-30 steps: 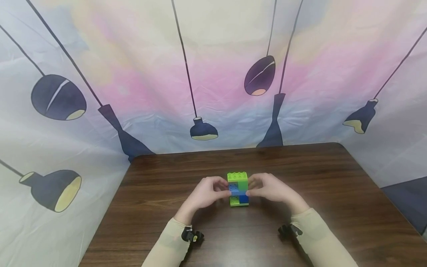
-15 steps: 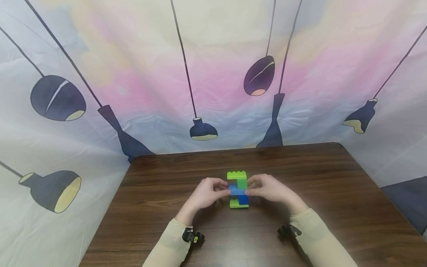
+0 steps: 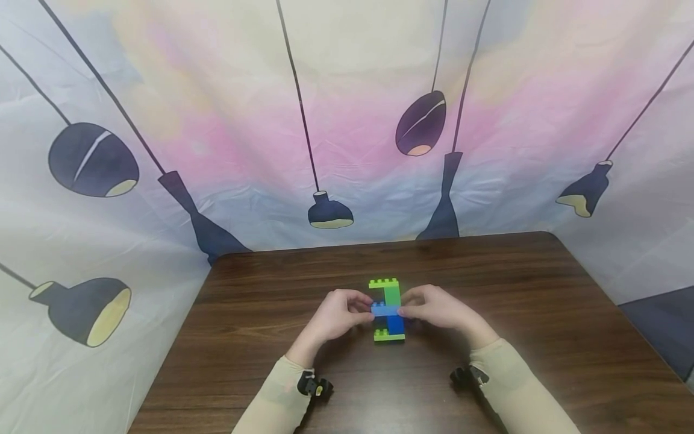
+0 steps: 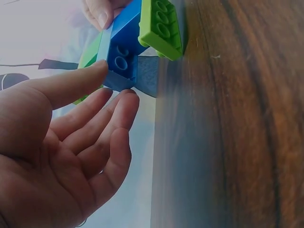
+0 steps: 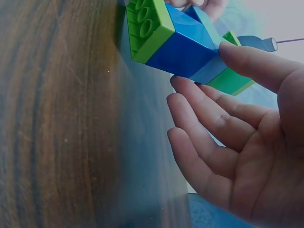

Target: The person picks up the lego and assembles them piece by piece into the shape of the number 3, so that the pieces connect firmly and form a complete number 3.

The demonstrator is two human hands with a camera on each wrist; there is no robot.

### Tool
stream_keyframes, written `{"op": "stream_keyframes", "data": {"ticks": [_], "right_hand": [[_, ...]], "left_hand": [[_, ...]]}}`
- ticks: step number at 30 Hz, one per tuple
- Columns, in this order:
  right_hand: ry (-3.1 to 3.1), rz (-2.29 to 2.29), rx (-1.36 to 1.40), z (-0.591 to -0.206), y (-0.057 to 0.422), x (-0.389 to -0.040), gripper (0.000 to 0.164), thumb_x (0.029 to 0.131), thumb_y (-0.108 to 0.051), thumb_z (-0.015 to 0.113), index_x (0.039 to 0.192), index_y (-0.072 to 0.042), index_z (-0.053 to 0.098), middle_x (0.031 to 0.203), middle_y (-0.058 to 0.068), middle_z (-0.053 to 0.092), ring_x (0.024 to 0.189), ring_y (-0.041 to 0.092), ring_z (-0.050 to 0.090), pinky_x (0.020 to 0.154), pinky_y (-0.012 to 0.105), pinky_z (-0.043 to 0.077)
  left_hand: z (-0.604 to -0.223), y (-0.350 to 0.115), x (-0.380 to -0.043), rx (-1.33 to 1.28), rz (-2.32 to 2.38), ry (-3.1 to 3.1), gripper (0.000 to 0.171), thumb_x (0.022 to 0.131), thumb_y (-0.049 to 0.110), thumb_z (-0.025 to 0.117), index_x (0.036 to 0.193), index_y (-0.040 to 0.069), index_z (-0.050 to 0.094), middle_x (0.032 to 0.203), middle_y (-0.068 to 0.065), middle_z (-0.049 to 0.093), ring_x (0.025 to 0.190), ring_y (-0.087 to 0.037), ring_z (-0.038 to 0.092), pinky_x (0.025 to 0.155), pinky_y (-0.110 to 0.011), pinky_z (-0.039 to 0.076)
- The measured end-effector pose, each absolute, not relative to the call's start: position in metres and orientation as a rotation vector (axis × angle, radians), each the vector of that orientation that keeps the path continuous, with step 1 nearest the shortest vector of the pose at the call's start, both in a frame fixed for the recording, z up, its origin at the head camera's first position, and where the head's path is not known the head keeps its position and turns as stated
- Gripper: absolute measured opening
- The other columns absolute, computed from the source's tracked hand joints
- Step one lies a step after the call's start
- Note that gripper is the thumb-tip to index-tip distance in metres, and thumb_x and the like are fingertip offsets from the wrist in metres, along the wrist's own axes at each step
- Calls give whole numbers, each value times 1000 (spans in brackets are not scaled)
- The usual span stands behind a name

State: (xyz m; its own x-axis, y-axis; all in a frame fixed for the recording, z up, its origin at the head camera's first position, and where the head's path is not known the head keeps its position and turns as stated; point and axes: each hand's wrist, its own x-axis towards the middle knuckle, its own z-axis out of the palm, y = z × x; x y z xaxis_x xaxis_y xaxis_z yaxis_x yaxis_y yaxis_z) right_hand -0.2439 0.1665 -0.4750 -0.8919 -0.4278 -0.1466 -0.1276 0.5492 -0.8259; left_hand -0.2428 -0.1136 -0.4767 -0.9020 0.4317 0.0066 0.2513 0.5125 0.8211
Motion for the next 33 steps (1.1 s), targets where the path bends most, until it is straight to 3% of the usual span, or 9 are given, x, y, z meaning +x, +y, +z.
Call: {"op": "stream_keyframes", "data": {"ticks": [15, 27, 33], "right_hand": [[2474, -1226, -433, -477, 166, -243, 47, 98, -37, 78, 128, -2, 74, 107, 5, 75, 89, 22, 68, 85, 46, 59], [2482, -1237, -409, -483, 165, -246, 46, 98, -37, 79, 127, -2, 75, 98, 1, 75, 86, 21, 68, 80, 41, 58], [2481, -1223, -476, -485, 164, -247, 25, 99, -36, 77, 105, -13, 81, 86, 1, 71, 80, 20, 65, 74, 40, 55]], "left_hand": [[-483, -110, -241, 597, 1276, 2638, 19, 96, 18, 83, 112, 8, 80, 97, -1, 78, 70, -13, 66, 61, -31, 55], [-483, -108, -241, 571, 1277, 2638, 18, 95, 18, 84, 109, 6, 81, 95, -1, 78, 74, -18, 71, 63, -31, 56], [-483, -108, -241, 571, 1260, 2643, 18, 95, 16, 83, 109, 6, 81, 95, -2, 79, 73, -15, 71, 63, -31, 56]]}}
